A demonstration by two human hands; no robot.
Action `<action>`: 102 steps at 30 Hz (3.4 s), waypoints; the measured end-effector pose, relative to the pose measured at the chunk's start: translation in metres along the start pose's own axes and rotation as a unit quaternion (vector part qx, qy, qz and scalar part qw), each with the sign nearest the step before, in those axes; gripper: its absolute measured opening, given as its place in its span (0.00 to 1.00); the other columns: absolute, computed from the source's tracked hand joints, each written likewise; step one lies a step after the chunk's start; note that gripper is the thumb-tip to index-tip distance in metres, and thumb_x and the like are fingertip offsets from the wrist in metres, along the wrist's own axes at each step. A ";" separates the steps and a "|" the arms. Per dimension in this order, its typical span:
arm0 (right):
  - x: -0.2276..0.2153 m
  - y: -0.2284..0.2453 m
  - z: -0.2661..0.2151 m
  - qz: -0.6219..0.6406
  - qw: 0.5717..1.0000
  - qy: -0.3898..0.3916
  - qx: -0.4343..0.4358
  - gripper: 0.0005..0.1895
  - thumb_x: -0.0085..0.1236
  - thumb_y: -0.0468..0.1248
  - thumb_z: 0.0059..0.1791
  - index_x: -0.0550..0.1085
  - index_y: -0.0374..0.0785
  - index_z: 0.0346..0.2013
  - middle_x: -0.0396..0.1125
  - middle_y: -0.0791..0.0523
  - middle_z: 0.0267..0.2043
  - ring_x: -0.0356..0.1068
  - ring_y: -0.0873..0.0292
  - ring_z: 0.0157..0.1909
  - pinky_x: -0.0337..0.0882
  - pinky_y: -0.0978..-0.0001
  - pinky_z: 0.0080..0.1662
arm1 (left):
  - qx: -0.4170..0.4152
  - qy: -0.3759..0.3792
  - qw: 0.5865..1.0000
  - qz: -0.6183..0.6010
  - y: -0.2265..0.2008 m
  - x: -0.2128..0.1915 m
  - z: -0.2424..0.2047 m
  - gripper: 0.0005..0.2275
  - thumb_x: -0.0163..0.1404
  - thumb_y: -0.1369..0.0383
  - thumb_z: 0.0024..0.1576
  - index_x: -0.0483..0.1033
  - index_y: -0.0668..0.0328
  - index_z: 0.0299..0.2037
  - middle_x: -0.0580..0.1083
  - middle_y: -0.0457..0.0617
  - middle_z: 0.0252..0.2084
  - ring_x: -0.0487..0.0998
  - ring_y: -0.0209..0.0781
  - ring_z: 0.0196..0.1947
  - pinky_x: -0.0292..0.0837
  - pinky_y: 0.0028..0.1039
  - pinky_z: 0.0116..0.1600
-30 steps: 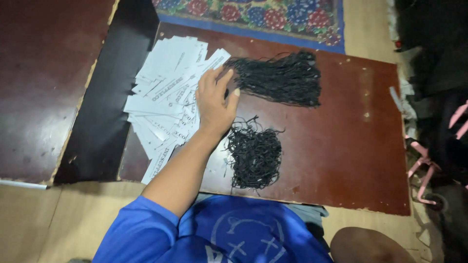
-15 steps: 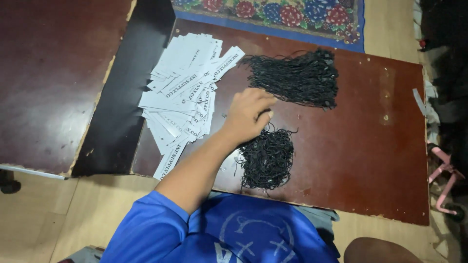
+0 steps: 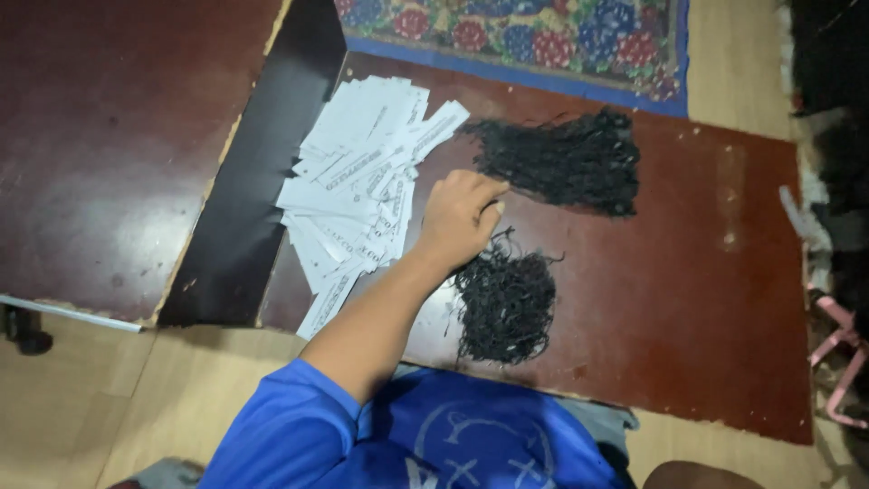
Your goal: Untangling black strings and attaching them to white paper tags by threading them through holes.
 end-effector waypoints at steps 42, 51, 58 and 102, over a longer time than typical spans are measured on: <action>0.210 0.335 0.014 0.014 0.872 -0.279 -0.402 0.05 0.54 0.26 0.54 0.76 0.35 0.42 0.68 0.50 0.34 0.72 0.46 0.36 0.72 0.54 0.41 | -0.266 0.301 0.707 -0.582 -0.056 0.035 -0.023 0.06 0.56 0.68 0.58 0.80 0.63 0.35 0.76 0.49 0.21 0.74 0.30 0.22 0.70 0.18 0.30; 0.194 0.316 0.020 0.027 0.870 -0.333 -0.362 0.05 0.51 0.28 0.55 0.75 0.35 0.43 0.67 0.51 0.30 0.72 0.45 0.34 0.71 0.53 0.40 | -0.166 0.255 0.854 -0.422 -0.040 0.019 -0.005 0.05 0.61 0.70 0.55 0.83 0.64 0.32 0.80 0.53 0.42 0.78 0.47 0.46 0.70 0.37 0.56; 0.200 0.322 0.020 0.041 0.868 -0.330 -0.369 0.04 0.54 0.27 0.53 0.76 0.35 0.40 0.68 0.50 0.31 0.73 0.47 0.34 0.73 0.56 0.38 | -0.206 0.187 0.792 -0.544 -0.055 -0.008 0.007 0.04 0.57 0.71 0.56 0.81 0.64 0.32 0.80 0.52 0.35 0.77 0.37 0.37 0.73 0.26 0.45; 0.195 0.308 0.019 0.048 0.854 -0.370 -0.363 0.05 0.53 0.31 0.57 0.76 0.39 0.37 0.69 0.54 0.24 0.72 0.49 0.30 0.72 0.60 0.37 | -0.222 0.187 0.713 -0.639 -0.044 -0.013 0.008 0.04 0.59 0.74 0.54 0.80 0.69 0.31 0.78 0.57 0.29 0.79 0.41 0.31 0.73 0.25 0.40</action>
Point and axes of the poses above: each hand's wrist, its own z-axis towards the middle knuckle, its own x-axis out of the palm, y = z × x, the point moved 10 cm from there along z, towards the middle knuckle
